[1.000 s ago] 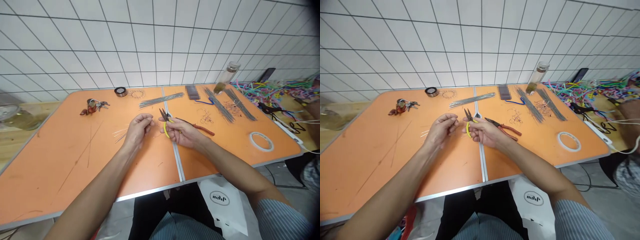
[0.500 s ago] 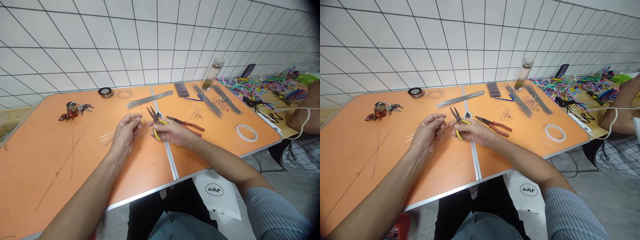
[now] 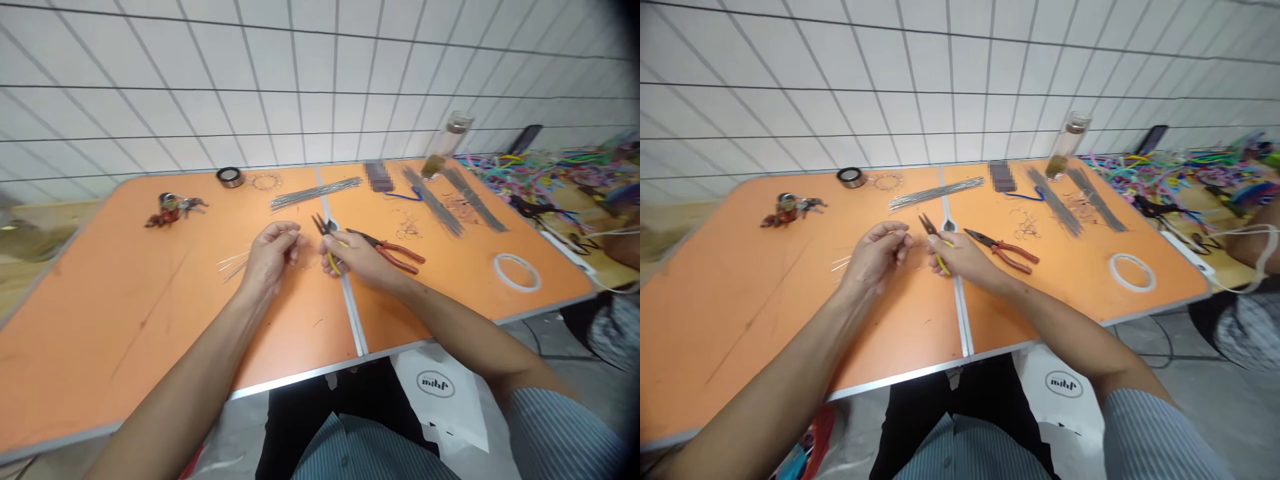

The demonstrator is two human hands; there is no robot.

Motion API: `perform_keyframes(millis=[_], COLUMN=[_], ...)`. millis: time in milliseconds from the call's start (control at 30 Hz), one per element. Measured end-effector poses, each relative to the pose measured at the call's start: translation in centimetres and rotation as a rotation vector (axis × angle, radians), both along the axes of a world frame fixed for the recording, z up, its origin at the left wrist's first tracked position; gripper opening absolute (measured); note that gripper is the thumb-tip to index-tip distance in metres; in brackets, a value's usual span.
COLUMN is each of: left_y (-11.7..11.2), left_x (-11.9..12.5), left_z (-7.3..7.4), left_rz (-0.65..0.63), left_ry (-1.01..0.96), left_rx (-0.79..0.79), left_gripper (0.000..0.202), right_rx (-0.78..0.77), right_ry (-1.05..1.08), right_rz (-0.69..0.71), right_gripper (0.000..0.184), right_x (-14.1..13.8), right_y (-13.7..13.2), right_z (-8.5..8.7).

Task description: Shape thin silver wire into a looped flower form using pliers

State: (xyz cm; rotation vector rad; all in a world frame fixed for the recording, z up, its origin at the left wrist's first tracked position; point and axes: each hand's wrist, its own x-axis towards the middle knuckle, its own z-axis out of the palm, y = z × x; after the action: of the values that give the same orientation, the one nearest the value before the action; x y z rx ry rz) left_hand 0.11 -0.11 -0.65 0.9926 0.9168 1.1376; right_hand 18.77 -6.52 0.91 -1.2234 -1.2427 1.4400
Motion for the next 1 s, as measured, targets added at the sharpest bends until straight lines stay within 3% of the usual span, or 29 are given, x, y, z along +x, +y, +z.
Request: perform_keyframes(millis=[167,267,367,633,1000], left_y=[0.2,0.2,0.1,-0.3,-0.5], left_x=[0.2,0.2,0.2,0.3,0.3], left_z=[0.1,0.1,0.1,0.3,0.2], left_rz=[-0.015,-0.026,-0.04,-0.074,-0.086], left_ry=[-0.013,-0.019,-0.006,0.042,0.074], left_rx=[-0.006,0.004,0.017,0.061,0.067], left_gripper=[0.025,0.025,0.026,0.025,0.025], right_rx=[0.163,0.35,0.45,0.54,0.721], right_ry=[-0.266,-0.646,-0.883,-1.157,-1.318], right_rz=[0.003,-0.02,-0.078,-0.14,-0.187], right_gripper=[0.05,0.047,0.044,0.039,0.052], right_x=[0.5,0.8,1.0,1.2,1.4], right_y=[0.0,0.2,0.4,0.6,0.9], right_z=[0.0,0.2,0.2,-1.0,-2.1])
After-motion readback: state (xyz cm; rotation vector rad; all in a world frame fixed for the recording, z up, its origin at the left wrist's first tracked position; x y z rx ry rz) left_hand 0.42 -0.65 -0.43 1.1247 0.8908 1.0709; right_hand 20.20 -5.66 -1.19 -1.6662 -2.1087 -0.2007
